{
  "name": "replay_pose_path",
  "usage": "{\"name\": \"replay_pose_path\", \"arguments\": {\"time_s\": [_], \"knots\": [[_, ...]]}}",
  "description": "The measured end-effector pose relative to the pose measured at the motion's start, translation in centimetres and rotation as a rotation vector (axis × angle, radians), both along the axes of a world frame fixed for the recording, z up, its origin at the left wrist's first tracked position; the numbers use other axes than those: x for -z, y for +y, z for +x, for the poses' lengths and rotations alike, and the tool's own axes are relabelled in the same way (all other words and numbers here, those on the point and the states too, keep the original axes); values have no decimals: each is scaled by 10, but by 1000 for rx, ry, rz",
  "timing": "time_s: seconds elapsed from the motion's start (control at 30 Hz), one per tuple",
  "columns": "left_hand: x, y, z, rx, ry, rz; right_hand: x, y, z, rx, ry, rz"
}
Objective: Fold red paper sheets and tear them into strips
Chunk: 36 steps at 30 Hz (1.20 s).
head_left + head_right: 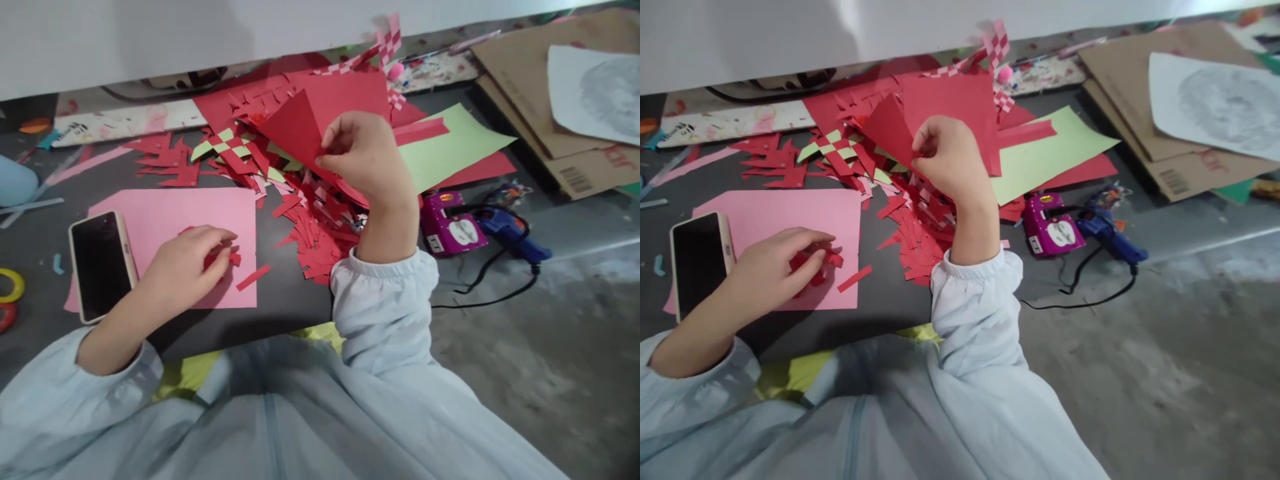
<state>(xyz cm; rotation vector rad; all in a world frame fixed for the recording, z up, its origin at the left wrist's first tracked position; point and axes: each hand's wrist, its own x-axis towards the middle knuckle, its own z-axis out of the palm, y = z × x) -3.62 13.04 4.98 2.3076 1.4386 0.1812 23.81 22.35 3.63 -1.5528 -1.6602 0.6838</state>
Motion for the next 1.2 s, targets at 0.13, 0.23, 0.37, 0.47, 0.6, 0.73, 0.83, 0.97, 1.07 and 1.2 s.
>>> {"name": "replay_pose_path", "arguments": {"time_s": [0.13, 0.23, 0.37, 0.47, 0.6, 0.73, 0.83, 0.97, 1.07, 1.2], "knots": [[0, 0, 15, 191, 4, 42, 0, 0, 4, -19, 81, 12], [-1, 1, 25, 203, 12, 93, -3, -1, 2, -47, 64, -15], [-2, 3, 34, 175, 10, 158, -4, -3, -4, -173, -14, -30], [-2, 4, 40, 178, -11, 214, -4, -5, -8, -276, -49, -42], [4, 6, 44, 219, -24, 312, -7, -10, -10, -414, -56, -162], [14, 12, 41, 212, -8, 451, -12, -12, -5, -284, -185, -133], [23, 20, 37, 243, 3, 521, -10, -10, -2, 10, -362, -64], [35, 27, 30, 235, -11, 594, -2, -7, -10, 153, -492, -38], [41, 26, 27, 182, -48, 616, 7, -5, -26, 143, -582, -52], [46, 24, 25, 143, -61, 655, 19, -3, -47, 199, -664, -33]]}}
